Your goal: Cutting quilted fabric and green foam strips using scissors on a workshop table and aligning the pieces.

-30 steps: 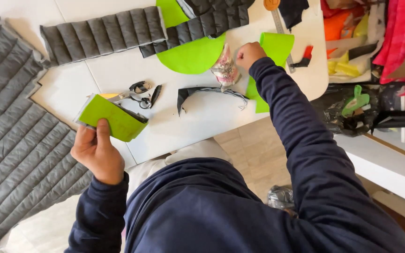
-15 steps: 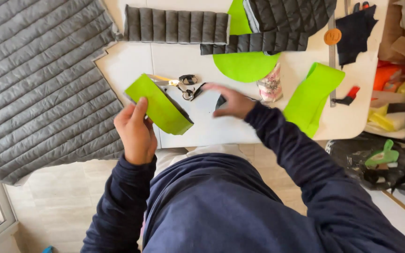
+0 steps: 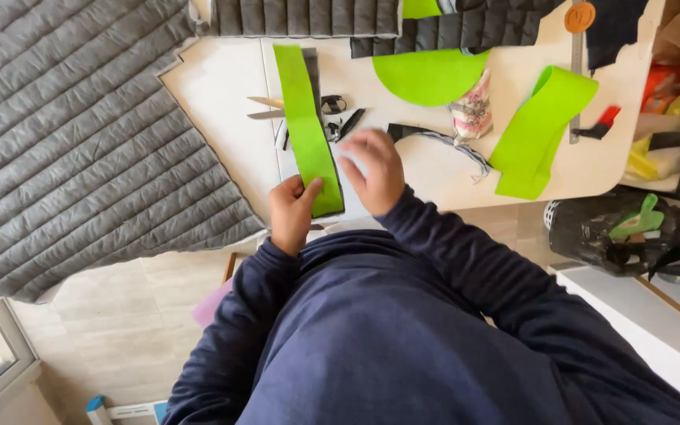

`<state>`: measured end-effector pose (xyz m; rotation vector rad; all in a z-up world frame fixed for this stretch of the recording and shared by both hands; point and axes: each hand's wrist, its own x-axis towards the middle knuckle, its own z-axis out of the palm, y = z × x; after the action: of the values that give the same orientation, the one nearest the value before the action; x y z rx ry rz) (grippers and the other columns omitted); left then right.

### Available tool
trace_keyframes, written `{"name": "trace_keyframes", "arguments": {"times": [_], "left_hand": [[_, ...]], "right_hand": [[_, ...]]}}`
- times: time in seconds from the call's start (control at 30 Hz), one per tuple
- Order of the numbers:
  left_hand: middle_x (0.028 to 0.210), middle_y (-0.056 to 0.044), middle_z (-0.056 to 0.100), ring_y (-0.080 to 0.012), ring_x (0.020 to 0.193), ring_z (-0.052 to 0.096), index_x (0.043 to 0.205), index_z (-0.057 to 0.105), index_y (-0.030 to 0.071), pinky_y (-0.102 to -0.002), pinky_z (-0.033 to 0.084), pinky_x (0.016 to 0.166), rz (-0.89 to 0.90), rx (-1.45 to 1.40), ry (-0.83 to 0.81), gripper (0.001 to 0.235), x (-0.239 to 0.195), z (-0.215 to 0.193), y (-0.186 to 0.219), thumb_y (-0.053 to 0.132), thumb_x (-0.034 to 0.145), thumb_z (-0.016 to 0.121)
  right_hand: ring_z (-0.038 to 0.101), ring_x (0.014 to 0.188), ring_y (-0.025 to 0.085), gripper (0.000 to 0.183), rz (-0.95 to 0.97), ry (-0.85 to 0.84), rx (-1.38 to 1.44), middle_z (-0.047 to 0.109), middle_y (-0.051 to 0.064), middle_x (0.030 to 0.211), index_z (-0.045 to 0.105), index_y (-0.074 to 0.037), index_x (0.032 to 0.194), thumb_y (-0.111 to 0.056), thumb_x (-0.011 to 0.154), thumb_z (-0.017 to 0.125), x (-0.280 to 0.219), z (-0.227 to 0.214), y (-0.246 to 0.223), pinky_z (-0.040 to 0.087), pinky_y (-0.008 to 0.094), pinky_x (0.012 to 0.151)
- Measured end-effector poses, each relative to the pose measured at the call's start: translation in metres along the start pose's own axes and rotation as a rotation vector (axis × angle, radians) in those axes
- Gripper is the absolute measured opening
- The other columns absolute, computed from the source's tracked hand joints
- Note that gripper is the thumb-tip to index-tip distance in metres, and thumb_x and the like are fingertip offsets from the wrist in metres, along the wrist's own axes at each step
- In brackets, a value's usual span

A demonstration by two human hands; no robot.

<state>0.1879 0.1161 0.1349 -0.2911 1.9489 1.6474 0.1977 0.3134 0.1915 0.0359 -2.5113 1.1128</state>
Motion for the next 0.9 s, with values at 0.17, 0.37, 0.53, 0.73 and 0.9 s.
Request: {"name": "trace_keyframes", "arguments": {"times": [0.17,0.37,0.53,0.73,0.9], "left_hand": [[0.068,-0.01,0.072,-0.0162,0.063,0.067,0.1,0.077,0.006,-0.032,0.053,0.059,0.122,0.252,-0.05,0.023,0.001,-0.007,-0.047,0.028,0.101,0.072],[0.061,-0.015,0.068,-0.037,0.06,0.069,0.098,0.078,0.005,-0.041,0.053,0.055,0.352,0.451,-0.136,0.026,-0.009,0.007,0.009,0.025,0.105,0.062],[0.054,-0.013,0.063,-0.036,0.054,0.064,0.088,0.078,0.01,-0.04,0.049,0.051,0.333,0.507,-0.215,0.028,-0.004,0.017,0.005,0.025,0.105,0.062],[0.052,-0.017,0.059,-0.0341,0.048,0.056,0.087,0.078,0.008,-0.043,0.045,0.051,0.281,0.483,-0.157,0.026,-0.009,0.016,0.011,0.022,0.104,0.065],[0.047,-0.011,0.053,-0.0207,0.046,0.047,0.087,0.078,0.008,-0.036,0.041,0.049,0.26,0.485,-0.001,0.031,-0.012,-0.013,0.004,0.024,0.11,0.062]], "right_hand": [[0.064,0.087,0.021,0.006,-0.034,-0.289,0.072,0.065,0.001,0.095,0.076,-0.01,0.099,-0.015,0.096,0.073,-0.052,0.012,-0.004,0.053,0.034,0.079],[0.066,0.076,0.026,0.008,0.153,-0.285,0.286,0.067,0.003,0.088,0.074,-0.01,0.099,-0.013,0.092,0.077,-0.059,0.006,-0.008,0.057,0.036,0.071],[0.066,0.073,0.028,0.007,0.16,-0.275,0.36,0.068,0.003,0.087,0.074,-0.012,0.098,-0.017,0.094,0.076,-0.057,-0.006,-0.007,0.057,0.036,0.068],[0.067,0.078,0.028,0.007,0.301,-0.179,0.479,0.067,0.001,0.084,0.07,-0.012,0.089,-0.01,0.095,0.074,-0.067,-0.037,0.088,0.056,0.037,0.075],[0.071,0.073,0.032,0.014,0.495,0.235,-0.59,0.069,0.007,0.074,0.071,-0.012,0.086,-0.014,0.085,0.084,-0.144,-0.143,0.324,0.059,0.041,0.068]]}}
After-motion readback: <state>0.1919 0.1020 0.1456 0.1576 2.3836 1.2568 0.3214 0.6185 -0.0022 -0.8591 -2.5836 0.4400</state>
